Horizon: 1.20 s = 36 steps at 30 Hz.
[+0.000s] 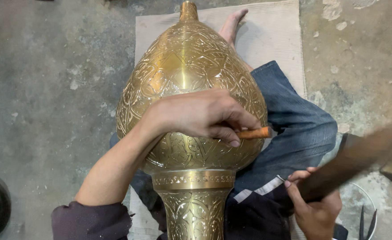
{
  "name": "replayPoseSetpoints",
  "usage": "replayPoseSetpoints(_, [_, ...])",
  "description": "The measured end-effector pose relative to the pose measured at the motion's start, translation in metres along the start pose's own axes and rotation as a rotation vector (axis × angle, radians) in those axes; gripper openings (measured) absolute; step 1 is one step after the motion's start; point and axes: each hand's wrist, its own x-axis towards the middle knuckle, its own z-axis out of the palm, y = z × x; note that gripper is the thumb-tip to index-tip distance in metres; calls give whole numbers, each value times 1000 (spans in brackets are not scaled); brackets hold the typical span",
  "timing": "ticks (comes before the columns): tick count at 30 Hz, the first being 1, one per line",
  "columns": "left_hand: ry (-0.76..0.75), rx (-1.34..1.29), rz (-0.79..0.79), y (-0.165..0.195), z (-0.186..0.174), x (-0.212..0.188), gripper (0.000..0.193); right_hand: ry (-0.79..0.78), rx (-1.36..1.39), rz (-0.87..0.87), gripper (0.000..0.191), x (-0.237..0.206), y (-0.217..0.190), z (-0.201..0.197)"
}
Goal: The person sits on the floor with a large engraved brass vessel on their lap and hammers a punch against its surface using a wooden mallet, repositioning the punch by hand to work different areas of the pattern.
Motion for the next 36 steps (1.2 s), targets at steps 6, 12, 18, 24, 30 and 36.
replayPoseSetpoints(6, [39,8,-25,0,7,-3,38,38,42,-44,43,21,-18,-14])
replayPoseSetpoints(12, [393,48,-191,21,5,-27,35,-195,-580,33,44,36,-34,-24])
replayPoseSetpoints(18, [775,73,-510,48,34,-51,48,-220,-694,-127,50,66,-39,-12])
replayPoseSetpoints(24, [897,147,-423,51,47,-48,47,-211,-578,-320,37,112,-67,-39])
replayPoseSetpoints(30, [856,155,-386,49,50,-44,45,-402,-581,-300,43,154,-95,-56])
replayPoseSetpoints(36, [849,136,-429,55,48,-40,43,-464,-466,-349,54,165,-80,-66])
